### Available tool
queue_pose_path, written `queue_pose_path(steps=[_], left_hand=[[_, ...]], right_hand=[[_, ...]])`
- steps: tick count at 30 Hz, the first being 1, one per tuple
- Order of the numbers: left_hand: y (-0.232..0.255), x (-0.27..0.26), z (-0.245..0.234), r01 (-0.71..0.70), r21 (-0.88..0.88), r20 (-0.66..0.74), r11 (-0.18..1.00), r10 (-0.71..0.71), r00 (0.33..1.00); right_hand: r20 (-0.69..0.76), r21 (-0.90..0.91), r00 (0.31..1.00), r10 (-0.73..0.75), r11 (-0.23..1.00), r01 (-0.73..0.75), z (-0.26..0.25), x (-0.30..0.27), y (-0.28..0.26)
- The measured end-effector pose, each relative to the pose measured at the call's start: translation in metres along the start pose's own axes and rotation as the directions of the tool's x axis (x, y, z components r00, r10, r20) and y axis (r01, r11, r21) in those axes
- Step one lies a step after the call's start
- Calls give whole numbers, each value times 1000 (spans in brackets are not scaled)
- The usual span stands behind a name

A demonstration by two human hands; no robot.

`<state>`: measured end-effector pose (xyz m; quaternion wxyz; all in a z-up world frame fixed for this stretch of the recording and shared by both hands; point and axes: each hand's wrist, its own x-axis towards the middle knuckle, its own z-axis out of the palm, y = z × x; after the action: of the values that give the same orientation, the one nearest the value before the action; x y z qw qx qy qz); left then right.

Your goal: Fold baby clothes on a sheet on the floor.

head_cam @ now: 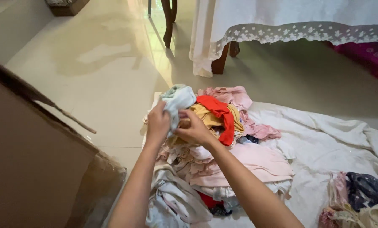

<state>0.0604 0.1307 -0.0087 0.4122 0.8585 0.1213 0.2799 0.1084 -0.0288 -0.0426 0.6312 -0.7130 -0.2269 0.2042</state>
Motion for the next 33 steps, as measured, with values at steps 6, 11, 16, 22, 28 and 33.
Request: queue_pose_path(steps=[6, 11, 16, 22, 28, 33], left_hand=[[147, 29, -68, -289, 218, 41, 932, 288, 957], [219, 33, -121, -321, 440, -27, 839, 369, 929], [234, 32, -119, -509, 384, -204, 770, 609, 766], [273, -18, -96, 100, -438, 205, 894, -9, 979], [318, -42, -83, -412, 445, 151, 796, 386, 910], [342, 33, -52, -494, 659, -143, 567, 740, 658]], right_hand=[[-227, -195, 906, -357, 928, 317, -27, 40, -52], [-408, -475, 601, -688, 721, 504, -92, -4, -185], [-327, -594, 644, -692, 680, 429, -127, -94, -294], [91, -789, 650, -755, 344, 509, -182, -192, -304], [-268, -836, 814, -516, 545, 71, -248, -228, -267], [-337, -936, 409, -848, 350, -45, -263, -228, -308]])
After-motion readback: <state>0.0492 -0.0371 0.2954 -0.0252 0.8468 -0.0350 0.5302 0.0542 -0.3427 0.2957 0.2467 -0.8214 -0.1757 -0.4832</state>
